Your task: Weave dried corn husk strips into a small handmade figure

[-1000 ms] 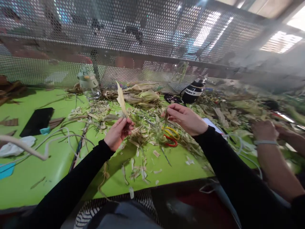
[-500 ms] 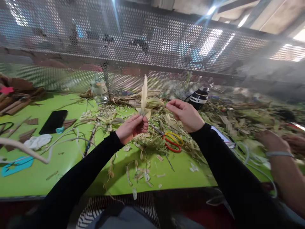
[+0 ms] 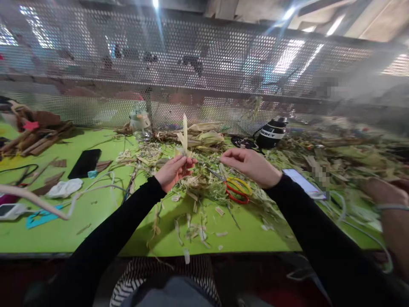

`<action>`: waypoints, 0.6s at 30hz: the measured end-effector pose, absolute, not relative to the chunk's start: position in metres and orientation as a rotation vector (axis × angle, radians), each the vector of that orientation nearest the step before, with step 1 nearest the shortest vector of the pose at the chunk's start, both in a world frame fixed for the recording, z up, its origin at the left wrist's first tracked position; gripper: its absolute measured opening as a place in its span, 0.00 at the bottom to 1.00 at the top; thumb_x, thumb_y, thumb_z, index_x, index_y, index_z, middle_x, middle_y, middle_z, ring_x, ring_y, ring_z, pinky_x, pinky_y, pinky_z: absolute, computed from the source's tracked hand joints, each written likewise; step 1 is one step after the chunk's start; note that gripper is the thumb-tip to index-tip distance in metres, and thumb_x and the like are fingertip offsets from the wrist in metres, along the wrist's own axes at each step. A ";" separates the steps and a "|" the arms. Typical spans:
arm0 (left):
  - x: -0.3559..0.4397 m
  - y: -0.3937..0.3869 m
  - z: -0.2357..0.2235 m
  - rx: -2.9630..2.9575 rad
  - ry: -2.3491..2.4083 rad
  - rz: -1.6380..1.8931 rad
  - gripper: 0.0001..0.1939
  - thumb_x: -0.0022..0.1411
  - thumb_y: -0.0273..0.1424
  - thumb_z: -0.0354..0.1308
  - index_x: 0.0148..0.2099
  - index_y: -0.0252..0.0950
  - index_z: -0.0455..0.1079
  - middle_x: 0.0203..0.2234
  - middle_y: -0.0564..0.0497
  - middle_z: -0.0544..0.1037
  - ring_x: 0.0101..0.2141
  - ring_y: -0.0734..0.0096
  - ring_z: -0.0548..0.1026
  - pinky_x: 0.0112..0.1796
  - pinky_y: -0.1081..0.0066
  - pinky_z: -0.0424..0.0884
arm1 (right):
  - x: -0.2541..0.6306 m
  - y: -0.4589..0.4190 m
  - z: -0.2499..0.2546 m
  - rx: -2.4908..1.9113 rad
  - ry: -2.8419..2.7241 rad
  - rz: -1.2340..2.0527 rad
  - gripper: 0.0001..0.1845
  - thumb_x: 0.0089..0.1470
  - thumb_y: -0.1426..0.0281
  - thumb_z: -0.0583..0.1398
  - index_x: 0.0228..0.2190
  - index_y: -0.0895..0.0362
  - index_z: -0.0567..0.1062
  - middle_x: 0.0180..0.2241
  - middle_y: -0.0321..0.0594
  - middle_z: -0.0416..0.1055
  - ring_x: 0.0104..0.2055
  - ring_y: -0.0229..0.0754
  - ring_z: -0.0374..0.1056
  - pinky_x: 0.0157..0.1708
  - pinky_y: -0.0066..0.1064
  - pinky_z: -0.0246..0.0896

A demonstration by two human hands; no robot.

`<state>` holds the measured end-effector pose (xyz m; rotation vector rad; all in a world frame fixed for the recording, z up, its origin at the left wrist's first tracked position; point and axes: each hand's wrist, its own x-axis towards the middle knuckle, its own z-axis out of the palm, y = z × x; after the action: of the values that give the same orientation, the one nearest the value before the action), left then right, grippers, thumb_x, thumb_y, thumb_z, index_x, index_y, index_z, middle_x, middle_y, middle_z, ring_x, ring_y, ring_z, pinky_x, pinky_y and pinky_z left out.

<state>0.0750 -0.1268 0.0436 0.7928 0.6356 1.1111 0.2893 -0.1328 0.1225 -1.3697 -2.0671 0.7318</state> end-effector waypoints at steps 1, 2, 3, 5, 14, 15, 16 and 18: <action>0.077 -0.128 0.044 0.803 0.632 1.101 0.09 0.59 0.32 0.57 0.29 0.32 0.67 0.37 0.46 0.76 0.35 0.76 0.73 0.36 0.76 0.69 | 0.284 -0.134 0.123 -1.373 -2.133 0.711 0.17 0.47 0.55 0.60 0.26 0.59 0.72 0.20 0.32 0.62 0.21 0.31 0.53 0.23 0.26 0.47; 0.079 -0.129 0.044 0.812 0.626 1.091 0.09 0.58 0.33 0.58 0.29 0.32 0.67 0.37 0.46 0.77 0.35 0.75 0.73 0.36 0.76 0.69 | 0.279 -0.134 0.123 -1.376 -2.180 0.690 0.17 0.48 0.56 0.60 0.26 0.59 0.73 0.20 0.32 0.62 0.22 0.32 0.54 0.24 0.27 0.48; 0.082 -0.130 0.044 0.823 0.623 1.080 0.10 0.57 0.34 0.59 0.29 0.32 0.67 0.36 0.47 0.77 0.34 0.76 0.72 0.35 0.76 0.68 | 0.274 -0.134 0.122 -1.380 -2.209 0.660 0.17 0.49 0.56 0.59 0.26 0.59 0.73 0.19 0.31 0.61 0.21 0.32 0.53 0.24 0.27 0.47; 0.087 -0.132 0.043 0.842 0.639 1.046 0.10 0.57 0.35 0.59 0.30 0.32 0.67 0.33 0.47 0.77 0.30 0.78 0.71 0.30 0.78 0.66 | 0.267 -0.132 0.118 -1.390 -2.242 0.595 0.15 0.51 0.58 0.58 0.27 0.58 0.73 0.18 0.29 0.58 0.20 0.31 0.51 0.23 0.27 0.46; 0.097 -0.133 0.027 0.753 0.678 0.923 0.10 0.57 0.35 0.58 0.33 0.32 0.65 0.18 0.58 0.63 0.16 0.85 0.58 0.18 0.82 0.54 | 0.268 -0.123 0.104 -1.391 -2.225 0.578 0.13 0.51 0.61 0.57 0.27 0.58 0.73 0.15 0.27 0.54 0.19 0.31 0.48 0.23 0.26 0.44; 0.097 -0.133 0.026 0.758 0.673 0.910 0.10 0.57 0.35 0.59 0.33 0.32 0.65 0.18 0.58 0.62 0.16 0.85 0.57 0.17 0.82 0.53 | 0.269 -0.123 0.103 -1.394 -2.217 0.584 0.13 0.51 0.61 0.57 0.27 0.58 0.73 0.16 0.28 0.54 0.19 0.31 0.49 0.23 0.26 0.45; 0.097 -0.133 0.025 0.766 0.675 0.895 0.10 0.57 0.35 0.59 0.33 0.31 0.66 0.19 0.58 0.63 0.16 0.86 0.57 0.17 0.82 0.51 | 0.269 -0.123 0.101 -1.400 -2.207 0.587 0.12 0.51 0.61 0.57 0.27 0.58 0.73 0.16 0.28 0.54 0.19 0.31 0.49 0.23 0.26 0.45; 0.095 -0.135 0.025 0.783 0.704 0.865 0.09 0.57 0.33 0.58 0.32 0.31 0.66 0.20 0.56 0.64 0.16 0.87 0.57 0.15 0.83 0.47 | 0.272 -0.121 0.098 -1.413 -2.186 0.593 0.13 0.50 0.60 0.58 0.27 0.58 0.73 0.16 0.29 0.56 0.19 0.32 0.50 0.23 0.26 0.45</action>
<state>0.0954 -0.1346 0.0246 0.7835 0.7040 0.8649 0.2715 -0.1210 0.0978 -1.4129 -2.1863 0.5926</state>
